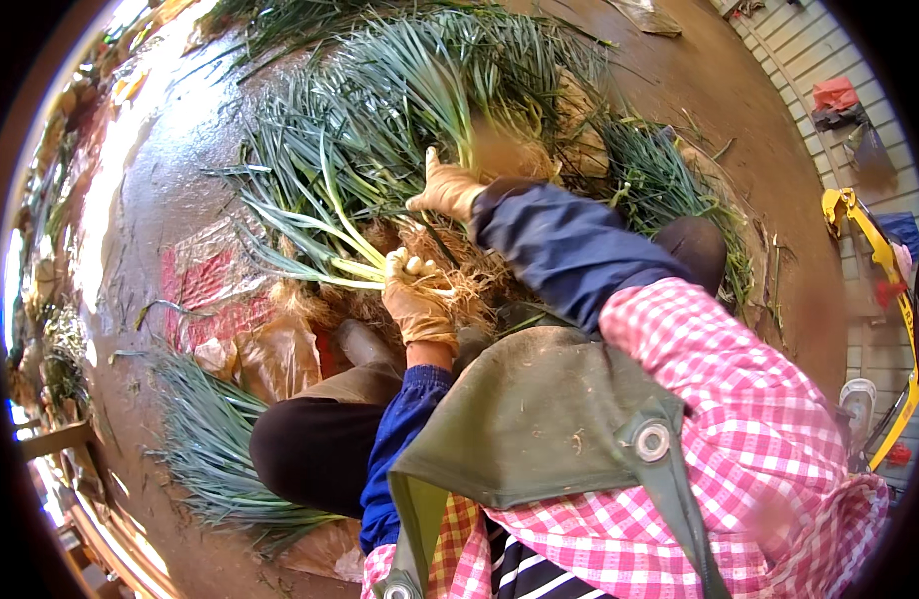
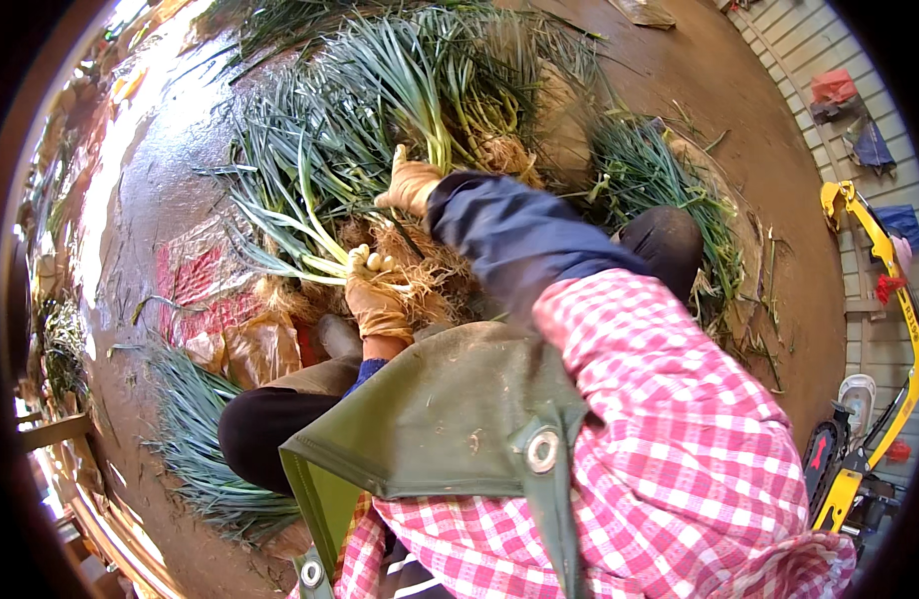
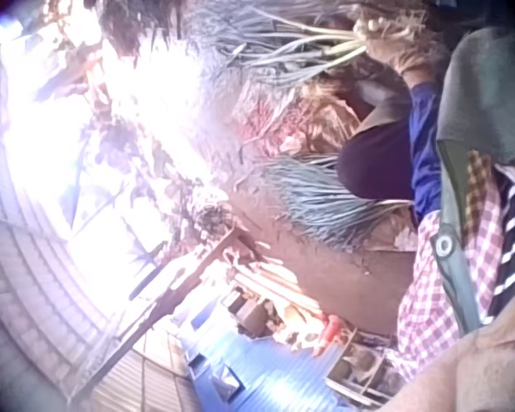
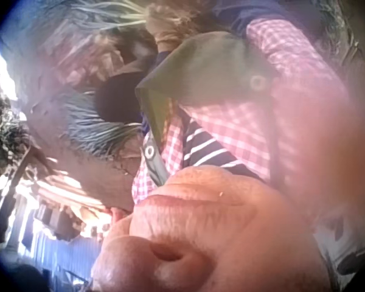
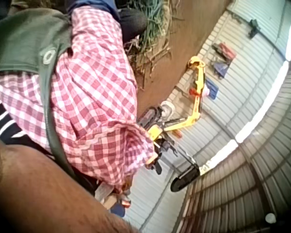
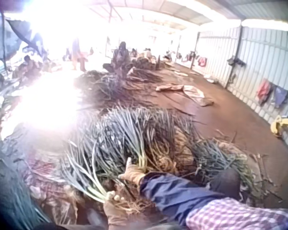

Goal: The person cleans and bundles green onions by hand while wearing gloves.

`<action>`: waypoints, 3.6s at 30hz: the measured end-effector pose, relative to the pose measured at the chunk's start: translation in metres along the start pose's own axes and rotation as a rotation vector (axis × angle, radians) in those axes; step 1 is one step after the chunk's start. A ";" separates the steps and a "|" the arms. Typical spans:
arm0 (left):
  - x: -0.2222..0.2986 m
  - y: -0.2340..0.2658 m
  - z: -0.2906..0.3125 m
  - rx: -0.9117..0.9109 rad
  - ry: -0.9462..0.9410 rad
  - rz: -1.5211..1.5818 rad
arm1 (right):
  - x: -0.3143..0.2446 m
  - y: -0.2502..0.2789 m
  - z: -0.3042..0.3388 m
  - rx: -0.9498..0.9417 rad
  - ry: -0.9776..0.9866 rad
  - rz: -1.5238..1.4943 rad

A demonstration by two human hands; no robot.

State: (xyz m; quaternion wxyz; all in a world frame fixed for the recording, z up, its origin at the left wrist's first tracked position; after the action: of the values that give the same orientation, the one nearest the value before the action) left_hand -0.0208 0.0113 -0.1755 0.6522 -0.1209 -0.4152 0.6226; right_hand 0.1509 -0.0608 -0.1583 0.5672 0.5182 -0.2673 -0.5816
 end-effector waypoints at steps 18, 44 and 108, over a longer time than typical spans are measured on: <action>-0.008 0.001 -0.010 -0.120 0.020 0.014 | 0.020 0.103 0.051 -0.063 0.093 -0.984; -0.080 0.007 -0.010 -0.242 0.019 -0.156 | 0.035 0.025 0.132 0.056 0.090 -1.720; -0.020 0.013 0.038 -0.321 0.244 -0.351 | 0.076 0.033 0.133 -0.223 0.318 -0.025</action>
State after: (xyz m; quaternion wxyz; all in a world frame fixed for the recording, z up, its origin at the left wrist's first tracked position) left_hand -0.0537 -0.0183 -0.1688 0.7680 -0.2230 -0.4414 0.4070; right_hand 0.0570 -0.1756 -0.1089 0.6491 0.5407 -0.1015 -0.5253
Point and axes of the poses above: each hand's wrist, its own z-axis away from the middle knuckle, its own y-axis out of the back of the hand, x = y × z, the point moved 2 cm from there along -z, towards the middle knuckle, and after that the axes turned 3 degrees about x, right-handed, at the moved point
